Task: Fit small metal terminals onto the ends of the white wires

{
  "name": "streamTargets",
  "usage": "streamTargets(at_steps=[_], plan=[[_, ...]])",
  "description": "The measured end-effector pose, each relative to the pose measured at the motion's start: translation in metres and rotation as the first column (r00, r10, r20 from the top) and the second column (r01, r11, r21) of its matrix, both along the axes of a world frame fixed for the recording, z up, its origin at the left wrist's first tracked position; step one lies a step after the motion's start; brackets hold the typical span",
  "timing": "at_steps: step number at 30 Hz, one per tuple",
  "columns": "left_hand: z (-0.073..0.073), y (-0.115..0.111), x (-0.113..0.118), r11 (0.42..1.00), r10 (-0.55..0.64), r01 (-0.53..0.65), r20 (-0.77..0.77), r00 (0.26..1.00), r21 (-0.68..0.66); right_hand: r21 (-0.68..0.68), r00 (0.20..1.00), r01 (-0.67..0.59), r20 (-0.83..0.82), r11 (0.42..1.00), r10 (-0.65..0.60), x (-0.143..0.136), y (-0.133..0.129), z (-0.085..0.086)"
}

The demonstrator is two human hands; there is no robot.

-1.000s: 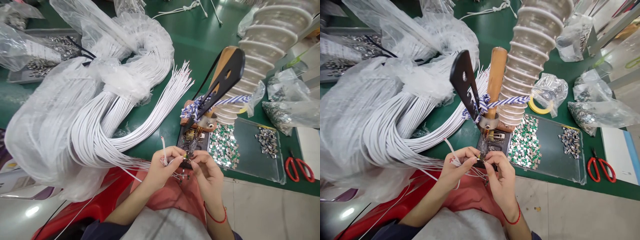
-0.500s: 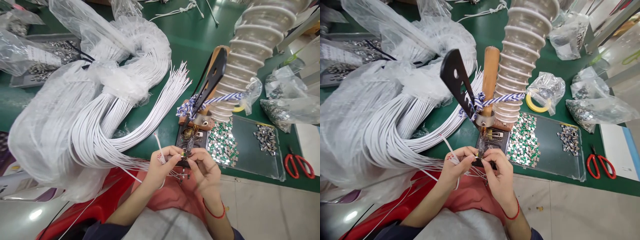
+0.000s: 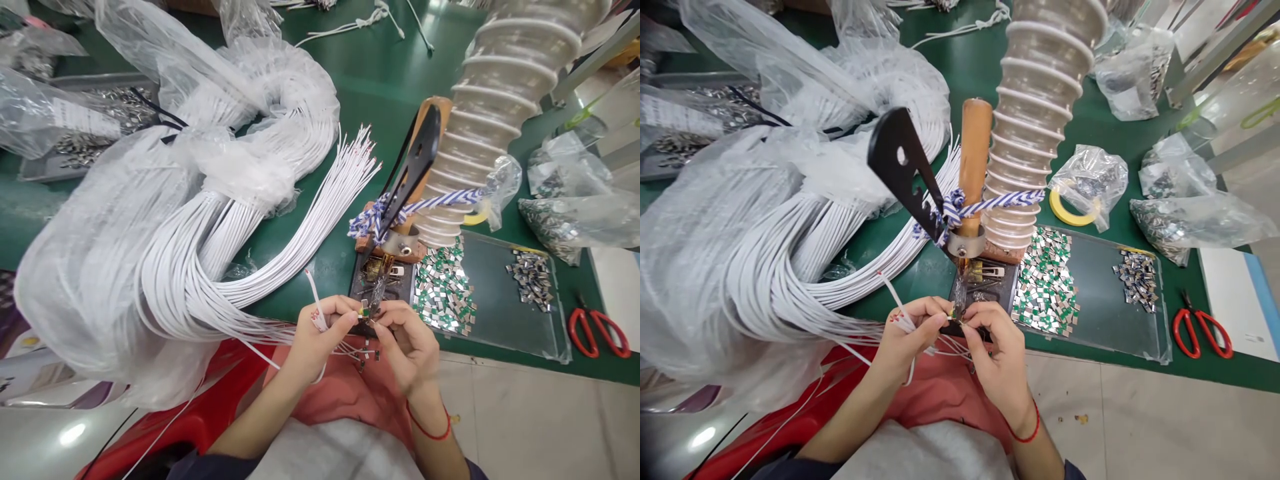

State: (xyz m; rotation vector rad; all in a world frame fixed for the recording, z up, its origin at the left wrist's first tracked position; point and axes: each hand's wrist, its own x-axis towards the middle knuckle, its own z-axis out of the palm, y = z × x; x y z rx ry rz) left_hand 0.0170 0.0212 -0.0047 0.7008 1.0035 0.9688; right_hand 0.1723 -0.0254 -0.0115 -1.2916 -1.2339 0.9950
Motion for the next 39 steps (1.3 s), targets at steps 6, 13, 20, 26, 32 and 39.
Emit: streamTargets(at_steps=[6,13,20,26,32,39], plan=[[0.001,-0.001,0.002,1.000,0.015,-0.015,0.010,1.000,0.006,0.031,1.000,0.010,0.003,0.999,-0.010,-0.001,0.002,-0.001],[0.008,0.001,0.002,1.000,-0.010,0.009,0.033,0.999,0.030,0.019,0.999,0.029,0.020,0.999,-0.030,-0.002,0.004,0.002],[0.004,0.003,0.001,0.999,-0.032,0.031,0.027,0.999,0.018,0.033,1.000,0.012,0.028,0.999,-0.013,0.000,0.005,0.005],[0.004,0.003,0.002,1.000,-0.022,0.022,0.041,0.999,0.011,-0.006,0.990,0.118,-0.081,0.993,-0.118,-0.003,-0.001,0.005],[0.008,0.000,-0.004,0.999,-0.009,0.012,-0.088,0.996,0.040,-0.042,0.990,0.139,-0.002,0.989,-0.139,0.003,-0.010,0.007],[0.003,-0.014,-0.019,0.988,-0.070,0.086,-0.119,0.990,0.131,-0.050,0.999,-0.009,0.049,0.999,0.012,0.006,-0.021,0.011]])
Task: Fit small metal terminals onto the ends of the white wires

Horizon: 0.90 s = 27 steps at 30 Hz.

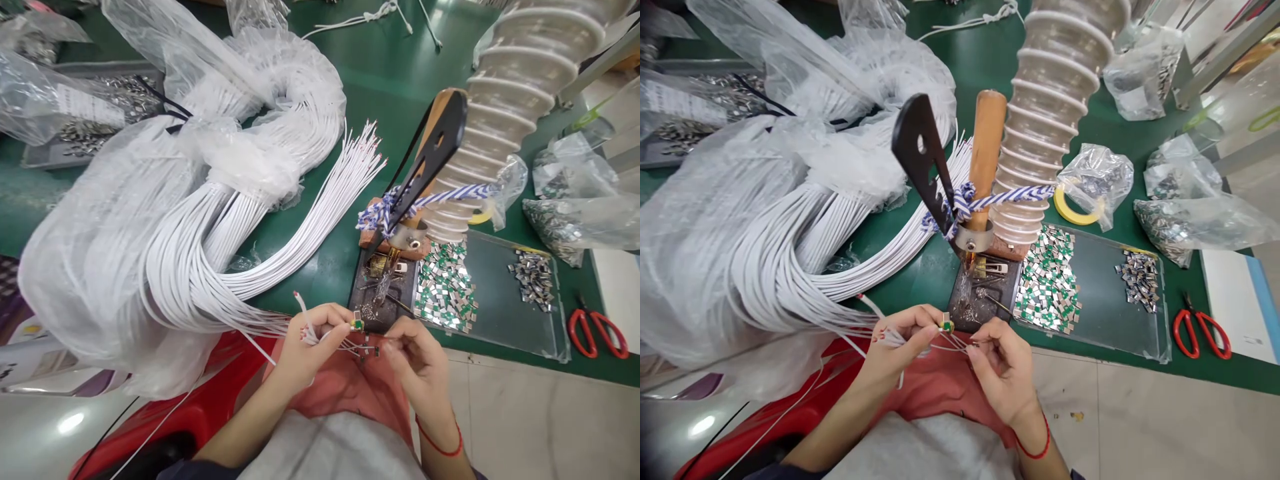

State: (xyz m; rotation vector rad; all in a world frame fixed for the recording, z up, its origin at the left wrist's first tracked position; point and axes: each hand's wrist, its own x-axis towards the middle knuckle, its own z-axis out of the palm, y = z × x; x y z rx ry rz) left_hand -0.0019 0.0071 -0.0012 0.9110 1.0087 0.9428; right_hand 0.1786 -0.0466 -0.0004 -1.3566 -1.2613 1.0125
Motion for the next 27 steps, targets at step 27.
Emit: streamTargets(at_steps=[27], plan=[[0.013,-0.018,-0.008,0.891,-0.312,0.341,-0.141,0.940,0.300,0.068,0.962,-0.272,0.002,0.960,0.272,0.009,-0.006,0.009]])
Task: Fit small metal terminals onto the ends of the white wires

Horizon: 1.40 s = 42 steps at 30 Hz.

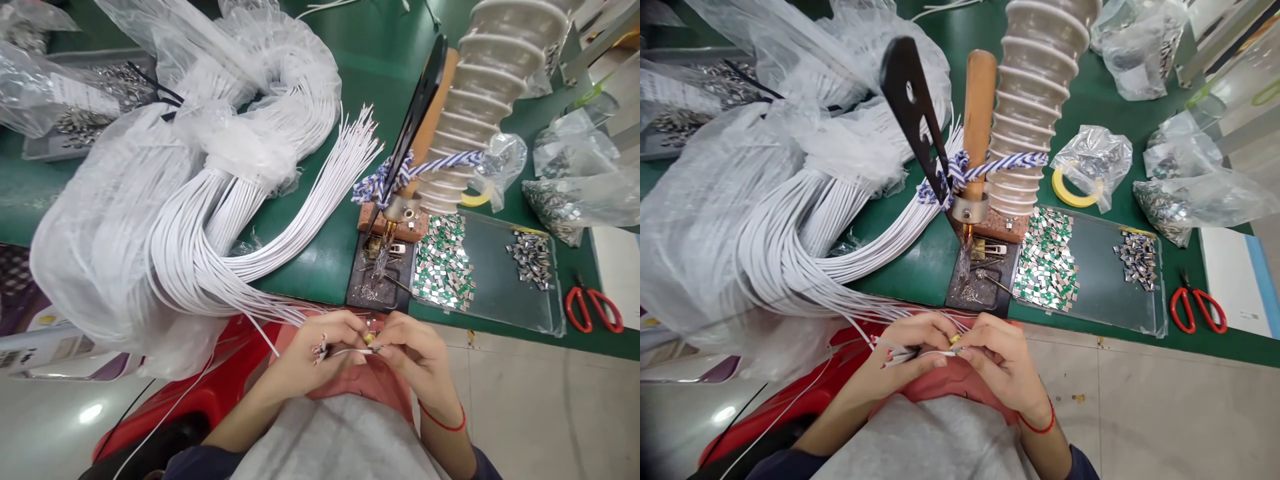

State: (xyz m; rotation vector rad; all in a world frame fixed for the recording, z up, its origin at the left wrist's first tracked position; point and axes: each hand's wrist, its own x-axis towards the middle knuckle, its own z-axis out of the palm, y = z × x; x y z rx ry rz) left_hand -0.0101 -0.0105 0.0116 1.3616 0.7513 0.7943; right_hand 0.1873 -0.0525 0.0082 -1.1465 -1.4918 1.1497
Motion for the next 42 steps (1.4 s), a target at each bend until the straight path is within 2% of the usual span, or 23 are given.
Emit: streamTargets(at_steps=[10,13,17,21,24,28,31,38,42], plan=[[-0.008,0.009,0.008,0.997,-0.044,0.050,-0.113,0.993,0.058,-0.102,0.980,0.140,0.153,0.985,-0.124,-0.006,0.008,0.000],[-0.008,0.014,0.011,0.999,-0.003,0.007,-0.115,0.993,0.035,-0.114,0.977,0.164,0.157,0.980,-0.145,-0.007,0.011,-0.001],[-0.011,0.024,0.010,0.996,0.085,-0.084,-0.080,0.993,0.008,-0.189,0.971,0.240,0.032,0.952,-0.238,-0.008,0.008,-0.004],[-0.017,0.033,0.010,0.993,0.117,-0.118,-0.076,0.990,-0.020,-0.209,0.961,0.201,-0.146,0.957,-0.234,-0.008,0.008,-0.003],[-0.017,0.037,0.013,0.986,0.156,-0.161,-0.082,0.984,-0.051,-0.188,0.953,0.216,-0.174,0.958,-0.249,-0.008,0.011,-0.003],[-0.015,0.040,0.017,0.979,0.191,-0.194,-0.057,0.980,-0.056,-0.100,0.954,0.301,0.017,0.948,-0.301,-0.009,0.018,-0.007],[-0.015,0.041,0.018,0.976,0.213,-0.214,-0.026,0.977,-0.050,-0.007,0.945,0.310,0.112,0.951,-0.308,-0.011,0.022,-0.009],[-0.016,0.040,0.019,0.971,0.236,-0.237,-0.074,0.969,-0.004,0.041,0.947,0.292,0.127,0.956,-0.294,-0.018,0.027,-0.009],[-0.012,0.041,0.021,0.965,0.260,-0.261,-0.027,0.965,-0.008,0.051,0.947,0.290,0.127,0.956,-0.295,-0.018,0.027,-0.009]])
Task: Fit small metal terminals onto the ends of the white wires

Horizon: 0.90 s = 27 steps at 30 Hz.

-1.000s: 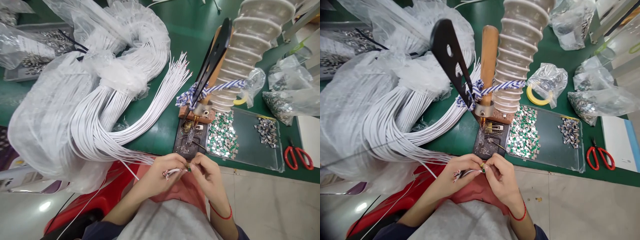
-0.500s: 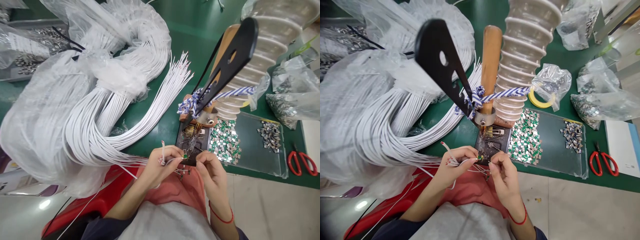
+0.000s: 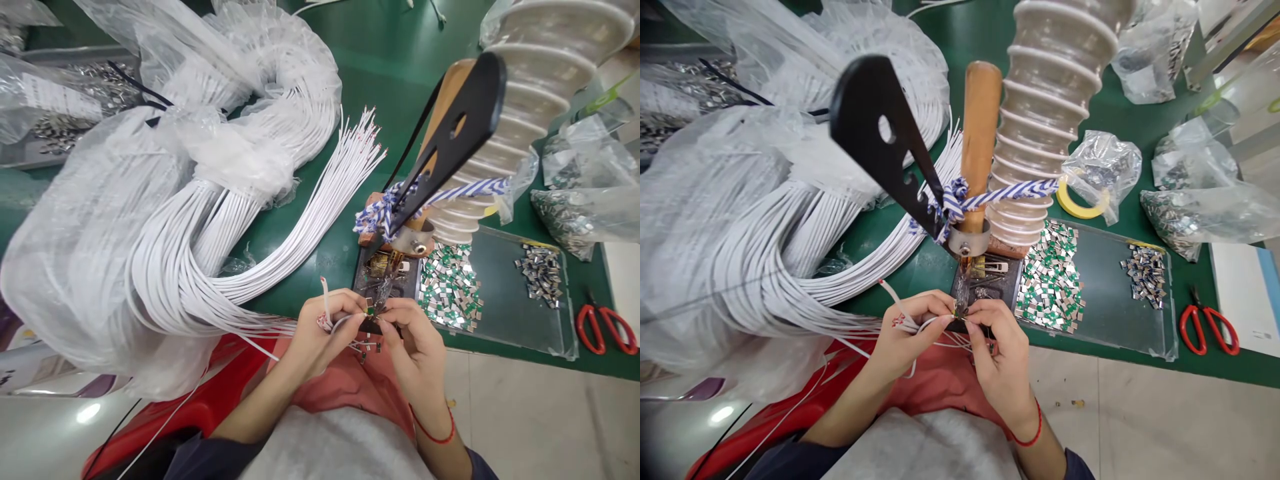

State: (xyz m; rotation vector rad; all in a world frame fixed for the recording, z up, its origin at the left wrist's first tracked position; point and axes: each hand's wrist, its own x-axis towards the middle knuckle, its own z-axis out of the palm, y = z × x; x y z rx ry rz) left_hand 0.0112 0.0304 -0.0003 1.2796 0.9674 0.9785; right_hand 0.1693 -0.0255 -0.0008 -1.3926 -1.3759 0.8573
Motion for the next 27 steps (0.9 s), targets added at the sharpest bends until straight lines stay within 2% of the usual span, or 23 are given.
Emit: streamTargets(at_steps=[5,14,18,21,27], plan=[[0.005,-0.001,0.002,0.999,0.038,-0.038,0.023,0.999,0.019,0.035,1.000,0.004,0.007,0.999,-0.005,0.001,0.002,0.002],[0.004,-0.004,0.000,0.999,0.039,-0.039,0.001,0.999,0.035,0.006,0.999,0.043,0.003,0.999,-0.043,0.003,-0.003,-0.001],[0.002,-0.004,0.000,0.999,0.027,-0.025,-0.045,0.999,0.041,-0.096,0.996,0.086,-0.006,0.992,-0.087,0.005,-0.014,-0.006],[0.000,-0.004,0.000,0.999,0.021,-0.018,-0.077,0.997,0.045,-0.160,0.995,0.069,-0.064,0.985,-0.080,0.004,-0.017,-0.008],[0.001,-0.002,0.001,0.999,0.021,-0.018,-0.085,0.996,0.046,-0.034,0.996,0.067,-0.051,0.997,-0.068,-0.003,-0.005,-0.006]])
